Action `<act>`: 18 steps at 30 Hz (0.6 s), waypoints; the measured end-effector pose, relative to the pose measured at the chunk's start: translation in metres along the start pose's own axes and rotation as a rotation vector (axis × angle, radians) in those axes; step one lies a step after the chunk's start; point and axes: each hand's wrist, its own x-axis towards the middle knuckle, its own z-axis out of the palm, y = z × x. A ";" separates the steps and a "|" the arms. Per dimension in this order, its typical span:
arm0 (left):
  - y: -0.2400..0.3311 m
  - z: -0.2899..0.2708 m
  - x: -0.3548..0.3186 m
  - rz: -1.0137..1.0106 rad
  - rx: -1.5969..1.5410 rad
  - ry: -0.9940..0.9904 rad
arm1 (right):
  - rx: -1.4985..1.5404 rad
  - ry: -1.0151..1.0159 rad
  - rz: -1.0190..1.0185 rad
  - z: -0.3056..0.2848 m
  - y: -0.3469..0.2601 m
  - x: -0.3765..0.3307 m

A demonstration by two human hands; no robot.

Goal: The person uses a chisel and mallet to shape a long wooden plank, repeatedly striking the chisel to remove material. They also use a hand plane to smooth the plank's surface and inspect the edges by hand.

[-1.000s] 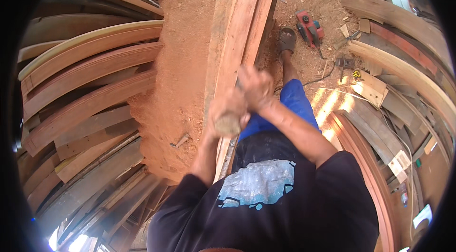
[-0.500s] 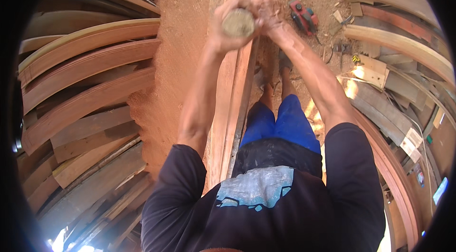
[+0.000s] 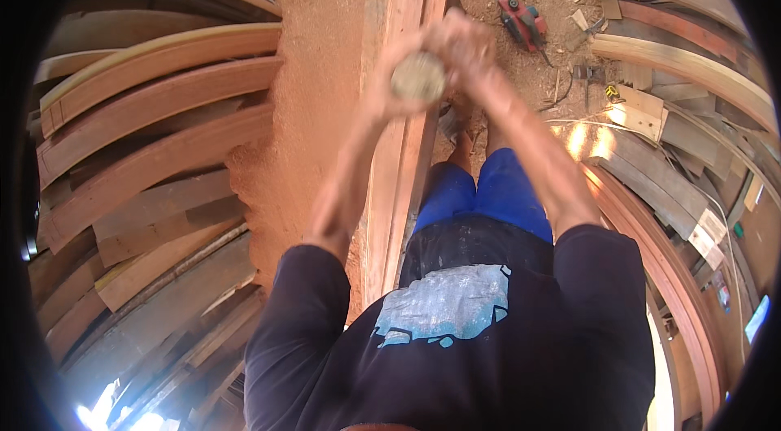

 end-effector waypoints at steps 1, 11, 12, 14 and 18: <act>-0.008 0.002 0.019 0.030 -0.027 -0.037 | -0.022 0.029 0.062 0.005 0.017 0.010; 0.049 0.052 -0.209 -0.193 -0.019 0.123 | 0.292 -0.230 0.220 0.013 -0.170 -0.152; 0.057 0.050 -0.207 -0.272 0.023 0.129 | 0.342 -0.244 0.189 0.011 -0.172 -0.152; 0.057 0.037 -0.190 -0.401 0.113 0.150 | 0.207 -0.379 0.003 0.003 -0.158 -0.128; 0.033 0.011 -0.092 0.113 0.142 0.103 | -0.055 0.076 -0.130 0.033 -0.057 -0.072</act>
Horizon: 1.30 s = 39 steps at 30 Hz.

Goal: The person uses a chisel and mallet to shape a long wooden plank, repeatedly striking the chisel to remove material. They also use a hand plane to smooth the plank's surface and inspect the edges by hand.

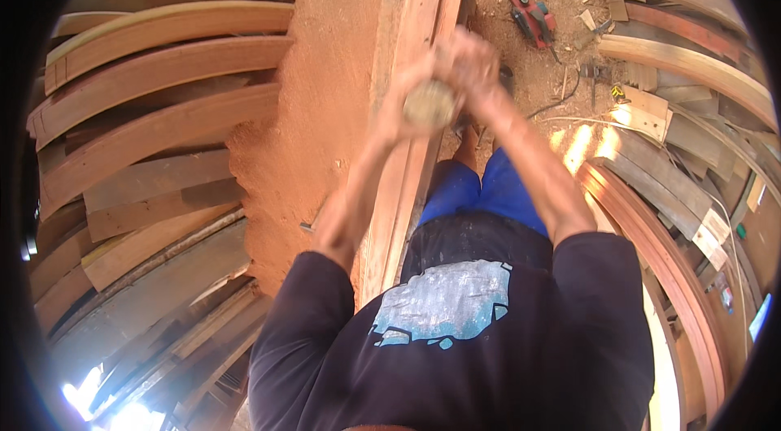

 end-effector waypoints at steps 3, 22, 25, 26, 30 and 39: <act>-0.040 0.010 0.019 -0.013 -0.123 -0.087 | -0.070 0.075 0.104 0.025 0.033 0.006; -0.015 0.008 -0.044 -0.086 -0.139 -0.053 | -0.100 -0.166 0.039 -0.045 -0.043 0.003; -0.020 0.011 -0.028 -0.132 -0.128 -0.056 | -0.020 -0.076 0.123 -0.012 -0.007 0.006; -0.020 0.009 -0.034 -0.178 -0.108 -0.067 | -0.022 -0.059 0.127 0.000 -0.019 -0.008; 0.012 0.019 -0.168 -0.200 -0.121 0.035 | 0.113 -0.179 0.216 -0.016 -0.140 -0.081; 0.057 0.023 -0.173 -0.409 0.007 0.021 | 0.181 -0.416 0.056 -0.052 -0.151 -0.083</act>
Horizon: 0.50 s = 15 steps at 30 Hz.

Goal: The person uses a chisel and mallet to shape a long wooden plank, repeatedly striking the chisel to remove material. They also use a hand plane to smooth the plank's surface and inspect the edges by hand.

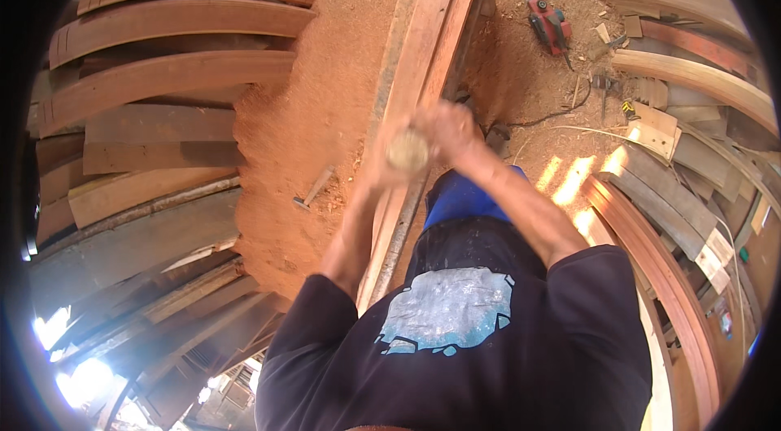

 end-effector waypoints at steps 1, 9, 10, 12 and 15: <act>-0.025 -0.004 0.027 0.187 -0.015 -0.042 | 0.063 0.222 -0.088 -0.027 0.020 0.015; -0.033 -0.013 0.056 0.297 -0.058 0.013 | -0.168 0.558 0.004 0.057 0.056 0.036; -0.047 -0.014 0.018 0.284 -0.094 0.038 | -0.138 0.370 0.002 0.060 0.022 0.022; -0.032 0.001 -0.070 0.027 -0.022 0.195 | 0.074 0.344 0.032 0.069 -0.038 -0.024; -0.020 0.021 -0.158 0.002 -0.248 0.303 | 0.262 0.049 -0.004 0.095 -0.106 -0.083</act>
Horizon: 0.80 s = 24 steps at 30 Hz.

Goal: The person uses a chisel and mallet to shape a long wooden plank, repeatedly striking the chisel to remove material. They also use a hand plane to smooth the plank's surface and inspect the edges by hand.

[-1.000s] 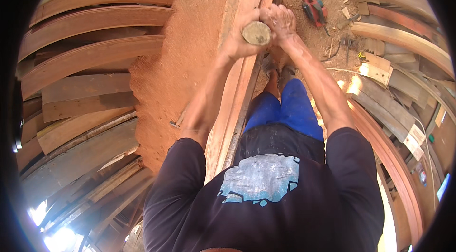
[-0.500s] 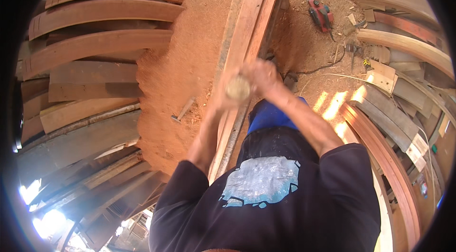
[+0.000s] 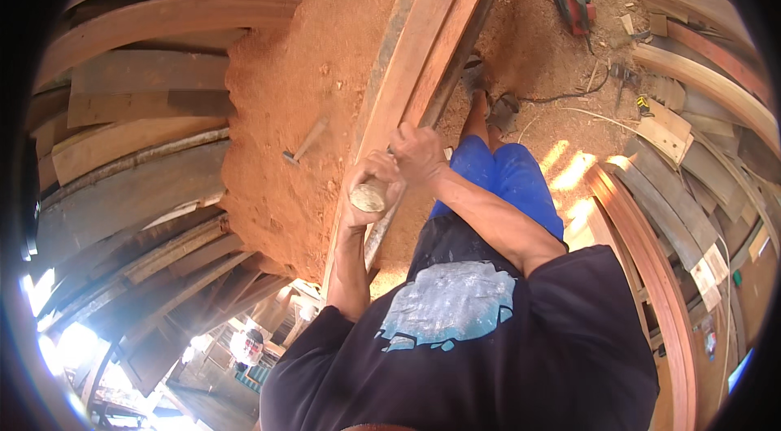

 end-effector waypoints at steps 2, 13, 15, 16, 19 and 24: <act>-0.002 0.001 -0.016 -0.130 -0.032 0.121 | 0.062 -0.077 -0.011 -0.001 -0.011 -0.008; 0.009 0.032 0.157 0.146 0.127 -0.291 | -0.381 0.099 0.070 -0.100 0.110 0.080; -0.022 0.030 0.166 0.308 0.080 -0.298 | -0.412 0.208 0.021 -0.084 0.117 0.076; -0.023 0.025 0.155 0.302 0.073 -0.306 | -0.436 0.232 0.003 -0.084 0.098 0.074; -0.028 -0.001 0.099 0.350 0.099 -0.354 | -0.427 0.410 -0.085 -0.036 0.077 0.049; -0.054 -0.064 -0.048 0.298 -0.041 -0.308 | -0.312 0.278 0.089 0.044 -0.034 -0.032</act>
